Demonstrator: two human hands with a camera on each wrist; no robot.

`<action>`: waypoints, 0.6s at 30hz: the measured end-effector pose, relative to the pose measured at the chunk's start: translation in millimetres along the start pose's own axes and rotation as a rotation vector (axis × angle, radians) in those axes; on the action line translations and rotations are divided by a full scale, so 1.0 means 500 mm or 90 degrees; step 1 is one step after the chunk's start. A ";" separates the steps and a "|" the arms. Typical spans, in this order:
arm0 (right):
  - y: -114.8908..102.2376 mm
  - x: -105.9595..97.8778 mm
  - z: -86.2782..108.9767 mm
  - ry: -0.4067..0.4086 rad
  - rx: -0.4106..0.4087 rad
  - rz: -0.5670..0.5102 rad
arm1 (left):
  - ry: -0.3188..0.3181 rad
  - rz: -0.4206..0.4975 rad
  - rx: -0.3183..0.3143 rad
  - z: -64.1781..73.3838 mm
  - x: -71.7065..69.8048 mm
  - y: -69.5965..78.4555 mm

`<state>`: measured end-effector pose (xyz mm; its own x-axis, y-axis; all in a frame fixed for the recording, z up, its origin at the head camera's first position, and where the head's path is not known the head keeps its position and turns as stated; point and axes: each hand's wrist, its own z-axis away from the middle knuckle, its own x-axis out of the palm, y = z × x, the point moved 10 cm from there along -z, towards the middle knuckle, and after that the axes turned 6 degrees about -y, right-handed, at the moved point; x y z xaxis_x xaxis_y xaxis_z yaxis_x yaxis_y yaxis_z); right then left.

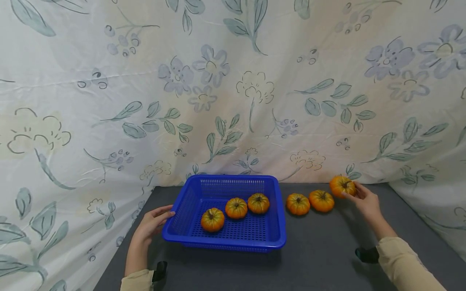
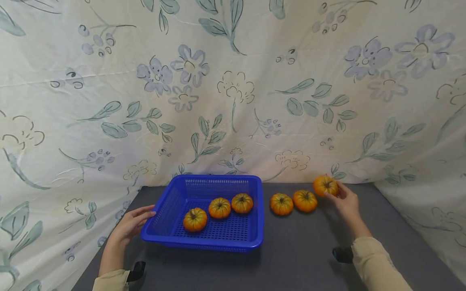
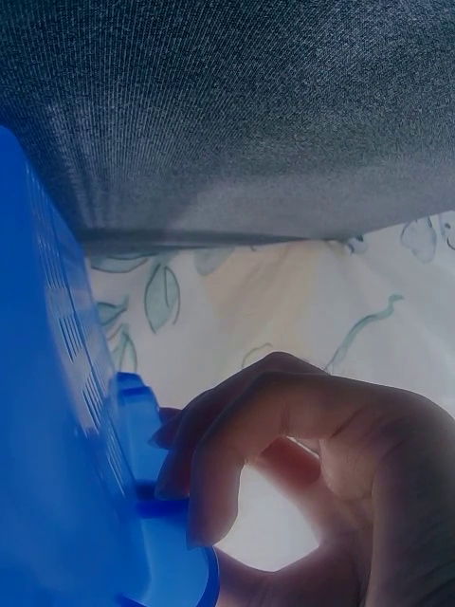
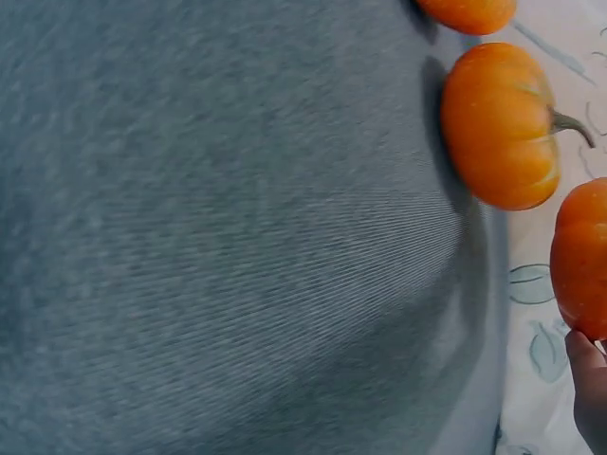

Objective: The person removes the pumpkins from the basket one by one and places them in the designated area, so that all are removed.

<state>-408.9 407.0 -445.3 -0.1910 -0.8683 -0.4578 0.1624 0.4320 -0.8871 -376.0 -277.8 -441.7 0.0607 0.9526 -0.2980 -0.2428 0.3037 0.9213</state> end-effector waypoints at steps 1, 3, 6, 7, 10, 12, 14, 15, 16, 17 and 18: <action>0.007 0.001 0.000 -0.005 0.004 0.007 | -0.001 0.001 0.001 0.000 0.000 0.000; 0.019 0.002 0.001 -0.008 0.012 0.020 | 0.000 0.003 0.001 0.001 0.000 0.000; 0.035 0.004 0.003 -0.013 0.021 0.042 | 0.002 0.004 0.001 0.002 0.000 0.000; 0.038 0.005 0.004 -0.016 0.022 0.052 | 0.002 0.005 0.002 0.002 0.000 0.000; 0.046 0.007 0.005 -0.023 0.035 0.073 | 0.003 0.005 0.002 0.002 -0.001 -0.002; 0.050 0.008 0.006 -0.025 0.047 0.082 | 0.002 0.005 0.001 0.001 -0.001 -0.003; 0.057 0.008 0.005 -0.024 0.062 0.084 | 0.002 0.006 0.001 0.000 -0.001 -0.003; 0.060 0.008 0.005 -0.023 0.068 0.083 | 0.002 0.008 0.001 0.000 -0.001 -0.003; 0.063 0.008 0.004 -0.022 0.073 0.083 | 0.002 0.009 0.001 0.000 0.000 -0.003; 0.065 0.009 0.003 -0.022 0.075 0.081 | 0.002 0.011 0.001 0.000 0.000 -0.003; 0.067 0.010 0.003 -0.024 0.077 0.078 | 0.001 0.012 0.001 0.000 0.000 -0.003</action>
<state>-403.0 416.9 -477.1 -0.1267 -0.8202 -0.5578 0.2973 0.5051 -0.8102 -375.5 -278.2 -442.9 0.0542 0.9584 -0.2803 -0.2418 0.2849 0.9276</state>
